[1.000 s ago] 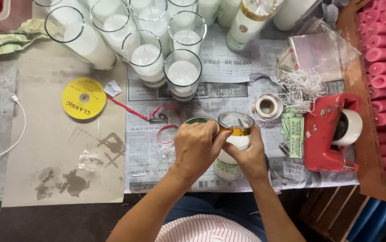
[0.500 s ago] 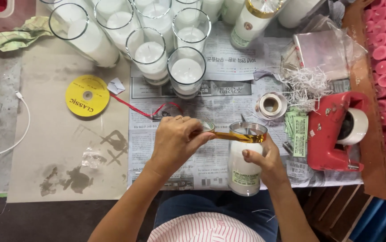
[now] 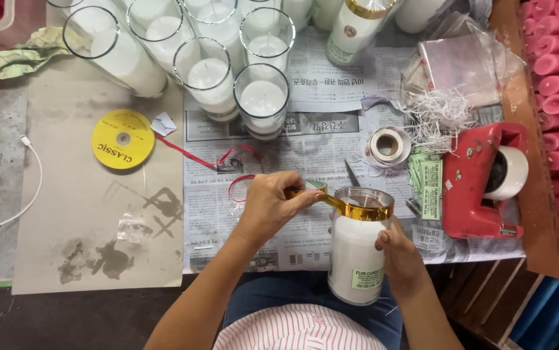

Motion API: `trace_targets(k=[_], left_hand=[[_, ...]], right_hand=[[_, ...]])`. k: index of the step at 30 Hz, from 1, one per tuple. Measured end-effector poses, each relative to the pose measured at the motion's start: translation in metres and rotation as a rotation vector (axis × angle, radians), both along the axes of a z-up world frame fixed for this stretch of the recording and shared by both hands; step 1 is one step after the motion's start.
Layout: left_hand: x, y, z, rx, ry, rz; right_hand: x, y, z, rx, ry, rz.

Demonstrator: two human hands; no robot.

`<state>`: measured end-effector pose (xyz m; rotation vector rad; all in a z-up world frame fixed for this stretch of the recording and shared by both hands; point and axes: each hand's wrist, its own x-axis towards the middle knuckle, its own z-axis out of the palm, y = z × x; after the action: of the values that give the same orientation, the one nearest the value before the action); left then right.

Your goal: Applying adhesive labels and decorative gold rings to the rims of glass candle jars.

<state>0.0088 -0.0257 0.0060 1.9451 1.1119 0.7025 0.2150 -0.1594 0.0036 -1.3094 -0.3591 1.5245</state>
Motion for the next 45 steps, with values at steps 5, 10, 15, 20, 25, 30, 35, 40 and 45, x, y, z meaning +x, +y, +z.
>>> trace_targets(k=[5, 10, 15, 20, 25, 30, 35, 40, 45], left_hand=[[0.008, 0.000, 0.002, -0.203, -0.168, 0.050], [0.005, 0.009, -0.004, 0.002, -0.256, 0.026], [0.001, 0.013, -0.019, 0.218, -0.229, 0.063], [0.005, 0.013, -0.027, 0.296, -0.228, 0.058], [0.014, 0.011, -0.024, 0.349, -0.221, 0.044], [0.022, 0.000, -0.016, 0.373, -0.228, 0.033], [0.028, -0.008, -0.008, 0.421, -0.230, 0.028], [0.035, -0.018, 0.004, 0.475, -0.199, 0.037], [0.036, -0.017, 0.017, 0.579, -0.061, -0.020]], right_hand=[[0.007, 0.016, -0.045, 0.559, 0.351, 0.179], [0.023, 0.041, -0.059, 0.639, 0.121, 0.386], [0.040, 0.075, -0.077, 0.754, -0.182, 0.651], [0.046, 0.084, -0.085, 0.640, 0.144, 0.551], [0.059, 0.078, -0.089, 0.585, 0.236, 0.495], [0.066, 0.065, -0.082, 0.556, 0.118, 0.425], [0.054, 0.041, -0.048, 0.533, -0.050, 0.180], [0.048, 0.015, -0.042, 0.503, -0.283, 0.195], [-0.012, 0.008, -0.007, 0.382, -0.582, -0.092]])
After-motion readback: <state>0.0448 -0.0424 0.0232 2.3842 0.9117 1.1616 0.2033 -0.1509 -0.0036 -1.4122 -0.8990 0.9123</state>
